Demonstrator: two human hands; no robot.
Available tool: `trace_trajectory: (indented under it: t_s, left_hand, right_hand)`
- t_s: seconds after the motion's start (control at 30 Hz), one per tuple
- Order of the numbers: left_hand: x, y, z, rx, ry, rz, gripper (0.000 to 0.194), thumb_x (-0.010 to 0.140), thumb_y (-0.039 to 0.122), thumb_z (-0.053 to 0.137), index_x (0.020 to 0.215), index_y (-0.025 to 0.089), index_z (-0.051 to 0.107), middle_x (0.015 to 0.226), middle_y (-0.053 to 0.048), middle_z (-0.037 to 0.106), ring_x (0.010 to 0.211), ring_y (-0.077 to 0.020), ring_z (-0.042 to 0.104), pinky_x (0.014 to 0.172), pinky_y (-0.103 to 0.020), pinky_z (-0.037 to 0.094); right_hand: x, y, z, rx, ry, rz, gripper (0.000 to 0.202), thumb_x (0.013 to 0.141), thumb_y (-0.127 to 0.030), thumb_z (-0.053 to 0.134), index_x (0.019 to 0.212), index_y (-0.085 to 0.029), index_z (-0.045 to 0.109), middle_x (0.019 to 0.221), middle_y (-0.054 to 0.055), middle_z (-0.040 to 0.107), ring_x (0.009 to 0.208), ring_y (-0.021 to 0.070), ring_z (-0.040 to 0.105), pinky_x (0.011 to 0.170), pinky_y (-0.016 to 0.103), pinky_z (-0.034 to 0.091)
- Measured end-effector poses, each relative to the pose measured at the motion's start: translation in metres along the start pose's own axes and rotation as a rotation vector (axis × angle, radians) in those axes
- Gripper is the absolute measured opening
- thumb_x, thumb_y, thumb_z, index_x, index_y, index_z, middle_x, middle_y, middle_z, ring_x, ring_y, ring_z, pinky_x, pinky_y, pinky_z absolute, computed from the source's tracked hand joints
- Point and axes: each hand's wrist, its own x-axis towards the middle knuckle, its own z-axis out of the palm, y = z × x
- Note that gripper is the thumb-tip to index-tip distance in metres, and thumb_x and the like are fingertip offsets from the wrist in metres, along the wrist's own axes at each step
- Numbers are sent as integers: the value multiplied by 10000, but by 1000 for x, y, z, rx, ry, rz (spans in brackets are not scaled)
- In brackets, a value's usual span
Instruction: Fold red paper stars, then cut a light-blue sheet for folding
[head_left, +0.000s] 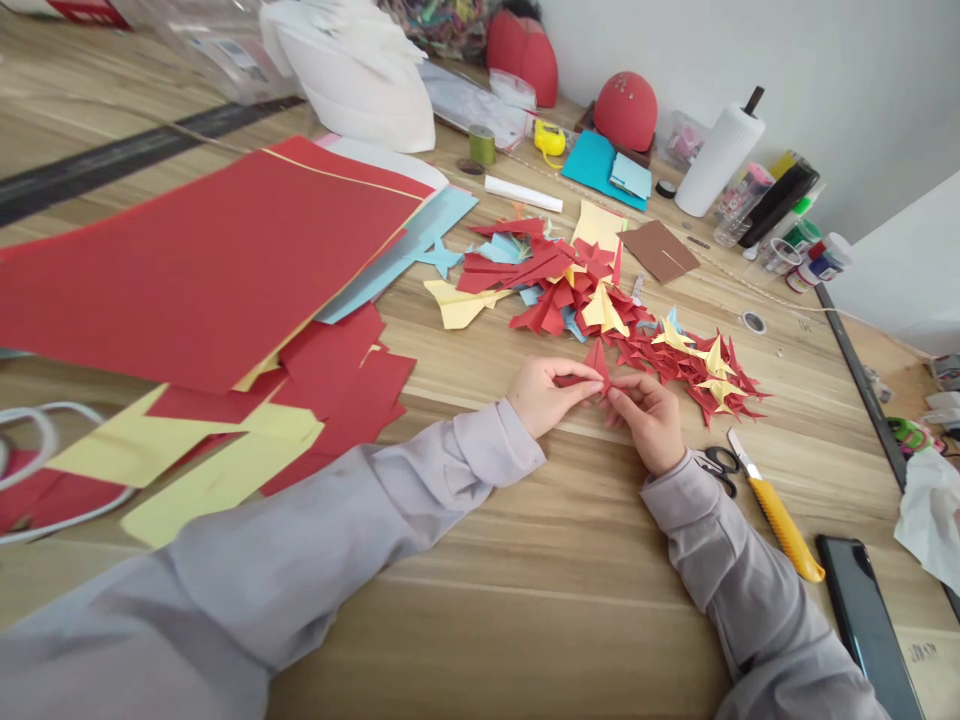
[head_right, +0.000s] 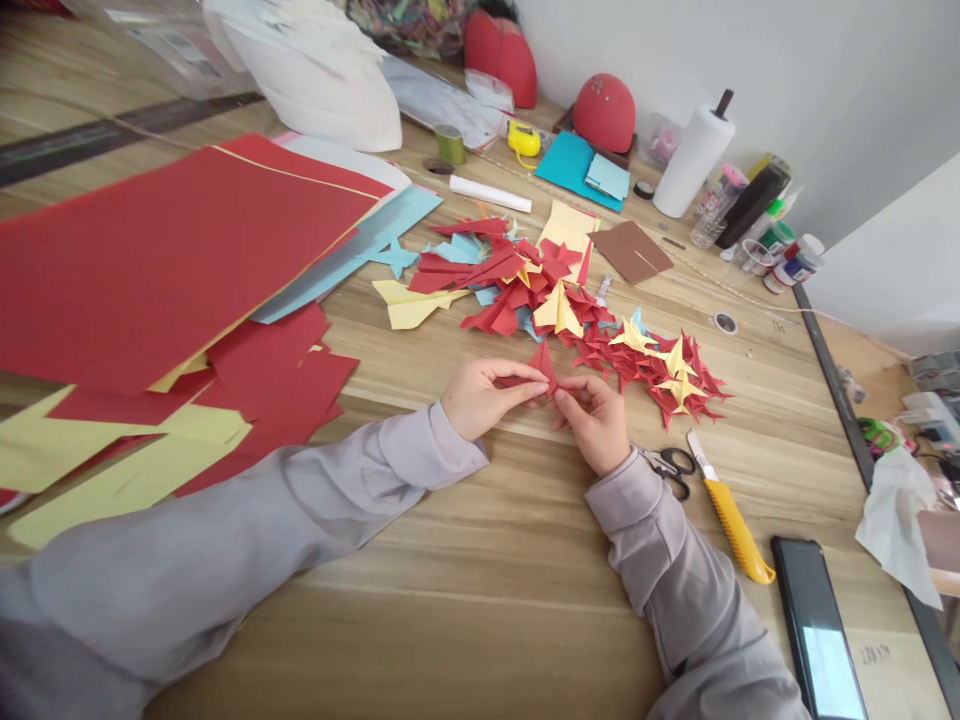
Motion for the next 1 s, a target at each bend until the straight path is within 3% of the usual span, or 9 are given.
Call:
trace_trajectory:
  t_s: [0.43,0.67,1.0]
  left_hand:
    - [1,2,-2,85,46,39,187,575,259,770,710,137,727,720,-48,723,677,-164,662,674,-298,567]
    - [-1,4,1,-20,15,-42,188,571,230,764,703,117,695,584,-27,674,545,-145,635,580,-292,560]
    - [-1,9,1,-36,59,-57,234,512,262,806,668,119,706,634,-28,691,568,-134,626,584,-281,566]
  right_hand:
    - [-2,-4,2,-11,-5,13,343,676,-478,721,774,-181,579,602,-7,664,438,106,570,442,235,465]
    - [-2,-2,1,-24,-31,-23,337,694,-491,704,765,-188,574,601,-5,666,443,114,572,441,252,489]
    - [-4,-3,2,-41,-58,-43,297,720,-460,692,748,-188,575,601,-2,651,457,113,563,443,250,487]
